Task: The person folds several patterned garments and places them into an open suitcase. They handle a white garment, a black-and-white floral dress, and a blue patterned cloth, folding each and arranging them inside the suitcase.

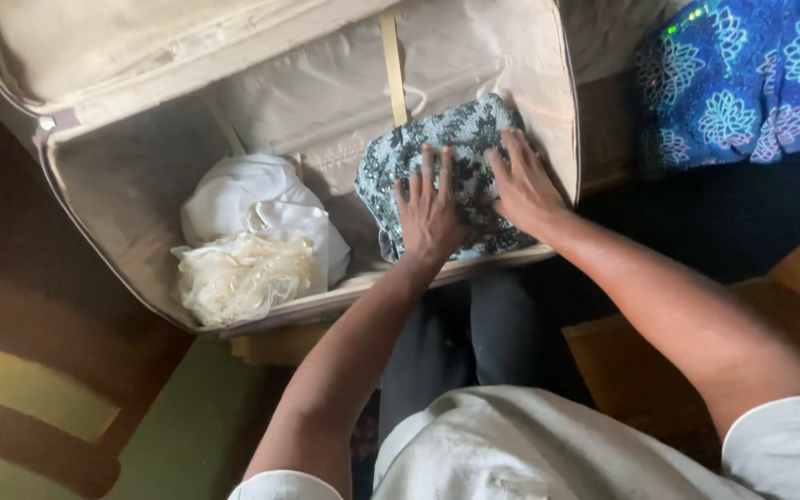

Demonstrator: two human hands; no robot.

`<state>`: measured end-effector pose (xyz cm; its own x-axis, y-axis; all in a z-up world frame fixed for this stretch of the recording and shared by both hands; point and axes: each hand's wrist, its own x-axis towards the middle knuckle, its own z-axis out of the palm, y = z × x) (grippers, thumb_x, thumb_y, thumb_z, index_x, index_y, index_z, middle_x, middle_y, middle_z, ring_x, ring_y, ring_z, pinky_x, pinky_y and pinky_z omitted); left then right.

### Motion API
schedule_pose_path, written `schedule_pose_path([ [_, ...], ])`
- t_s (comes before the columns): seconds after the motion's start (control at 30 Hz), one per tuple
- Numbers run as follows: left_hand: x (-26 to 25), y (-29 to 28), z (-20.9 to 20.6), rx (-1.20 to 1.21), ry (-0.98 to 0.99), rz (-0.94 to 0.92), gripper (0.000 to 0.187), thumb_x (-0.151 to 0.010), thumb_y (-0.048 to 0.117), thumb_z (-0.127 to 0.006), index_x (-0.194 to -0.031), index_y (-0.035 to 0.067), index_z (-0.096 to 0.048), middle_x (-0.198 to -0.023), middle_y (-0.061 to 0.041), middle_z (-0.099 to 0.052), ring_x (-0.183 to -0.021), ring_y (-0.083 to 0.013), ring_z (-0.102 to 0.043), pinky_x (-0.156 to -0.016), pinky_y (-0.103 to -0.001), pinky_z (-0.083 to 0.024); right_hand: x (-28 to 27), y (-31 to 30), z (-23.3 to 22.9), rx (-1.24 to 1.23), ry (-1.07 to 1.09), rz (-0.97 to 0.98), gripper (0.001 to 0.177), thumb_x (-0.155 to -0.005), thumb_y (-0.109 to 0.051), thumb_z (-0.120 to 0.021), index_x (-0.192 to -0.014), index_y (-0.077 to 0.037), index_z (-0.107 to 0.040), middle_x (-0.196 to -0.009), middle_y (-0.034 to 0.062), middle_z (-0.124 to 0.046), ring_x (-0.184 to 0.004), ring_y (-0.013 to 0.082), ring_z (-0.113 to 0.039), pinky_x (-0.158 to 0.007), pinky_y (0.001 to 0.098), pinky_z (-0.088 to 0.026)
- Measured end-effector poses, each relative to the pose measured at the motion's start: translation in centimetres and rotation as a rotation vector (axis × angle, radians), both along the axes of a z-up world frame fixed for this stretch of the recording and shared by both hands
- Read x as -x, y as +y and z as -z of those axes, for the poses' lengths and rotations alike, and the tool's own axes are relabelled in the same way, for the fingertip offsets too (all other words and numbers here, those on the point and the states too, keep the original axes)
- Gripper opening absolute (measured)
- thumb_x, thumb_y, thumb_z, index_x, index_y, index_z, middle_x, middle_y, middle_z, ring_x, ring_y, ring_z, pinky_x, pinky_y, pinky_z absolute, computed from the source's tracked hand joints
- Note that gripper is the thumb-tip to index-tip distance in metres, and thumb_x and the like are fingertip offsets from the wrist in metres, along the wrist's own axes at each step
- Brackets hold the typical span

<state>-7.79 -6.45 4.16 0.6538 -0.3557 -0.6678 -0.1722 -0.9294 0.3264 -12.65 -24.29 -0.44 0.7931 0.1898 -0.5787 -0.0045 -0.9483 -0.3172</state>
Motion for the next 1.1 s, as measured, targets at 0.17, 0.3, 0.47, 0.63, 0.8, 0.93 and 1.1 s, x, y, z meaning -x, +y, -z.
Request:
schedule_pose_path([
  [0.17,1.1,2.5,-0.3,0.111,0.117,-0.161,0.125,-0.058,0.032,-0.087,-0.158,0.018,-0.013,-0.166,-0.012,-0.009,-0.154,-0.034,-0.019,-0.119,-0.069,-0.018,-1.0,-0.6,-3.5,-0.132,0.191,0.059,0.119,-0.071,-0.022,-0.092,-0.162,-0.014,-0.016,-0.165,0.0303,-0.006,-0.153,0.0497,-0.011,-0.116,0.0621,-0.029],
  [0.3,4.1,4.3,1.2,0.151,-0.091,-0.064,0.099,-0.082,0.007,-0.066,-0.166,0.021,-0.016,-0.174,-0.014,-0.009,-0.16,-0.0309,-0.016,-0.116,-0.076,-0.016,0.5,-1.3,-3.8,-0.224,0.153,-0.035,0.134,-0.058,-0.026,-0.097,-0.162,-0.022,-0.012,-0.165,0.0301,-0.003,-0.152,0.0521,-0.014,-0.12,0.0581,-0.031],
  [0.47,4.0,4.4,2.3,0.032,-0.051,-0.002,0.097,-0.08,0.006,-0.062,-0.163,0.023,-0.015,-0.171,-0.009,-0.009,-0.158,-0.0252,-0.015,-0.118,-0.076,-0.011,0.6,0.0,-1.9,-0.168,0.154,-0.078,0.14,-0.056,-0.032,-0.098,-0.162,-0.019,-0.008,-0.164,0.0334,0.004,-0.152,0.0549,-0.011,-0.118,0.0602,-0.033],
  [0.63,4.1,4.5,5.4,0.069,-0.071,0.006,0.099,-0.082,0.009,-0.064,-0.164,0.021,-0.011,-0.172,-0.009,-0.008,-0.159,-0.0256,-0.013,-0.12,-0.071,-0.014,-0.6,0.9,-1.6,-0.1,0.253,-0.089,0.152,-0.05,-0.04,-0.101,-0.16,-0.013,0.001,-0.16,0.0347,0.011,-0.15,0.0555,-0.004,-0.116,0.0669,-0.032],
  [0.8,3.2,4.2,5.5,0.037,-0.031,0.07,0.102,-0.08,0.009,-0.065,-0.164,0.021,-0.006,-0.172,-0.01,-0.005,-0.158,-0.0258,-0.012,-0.121,-0.07,-0.014,1.0,2.2,1.2,0.009,0.221,-0.073,0.149,-0.058,-0.036,-0.099,-0.163,-0.013,0.004,-0.163,0.0353,0.011,-0.154,0.0541,-0.005,-0.113,0.066,-0.038],
  [0.93,1.9,3.4,5.3,-0.005,0.074,0.053,0.108,-0.077,0.015,-0.073,-0.163,0.021,-0.006,-0.171,-0.008,-0.004,-0.158,-0.0243,-0.011,-0.122,-0.07,-0.012,1.7,2.0,3.7,0.049,0.177,-0.079,0.145,-0.063,-0.034,-0.097,-0.164,-0.008,0.004,-0.161,0.0405,0.009,-0.151,0.0576,-0.006,-0.108,0.0658,-0.041],
  [1.1,4.2,4.7,7.9,0.062,-0.052,0.075,0.116,-0.075,0.014,-0.08,-0.166,0.022,-0.009,-0.174,-0.008,-0.007,-0.16,-0.0257,-0.014,-0.122,-0.069,-0.012,1.7,2.3,2.7,0.034,0.129,-0.053,0.146,-0.06,-0.034,-0.098,-0.164,-0.009,0.002,-0.162,0.038,0.005,-0.152,0.056,-0.009,-0.11,0.0656,-0.042],
])
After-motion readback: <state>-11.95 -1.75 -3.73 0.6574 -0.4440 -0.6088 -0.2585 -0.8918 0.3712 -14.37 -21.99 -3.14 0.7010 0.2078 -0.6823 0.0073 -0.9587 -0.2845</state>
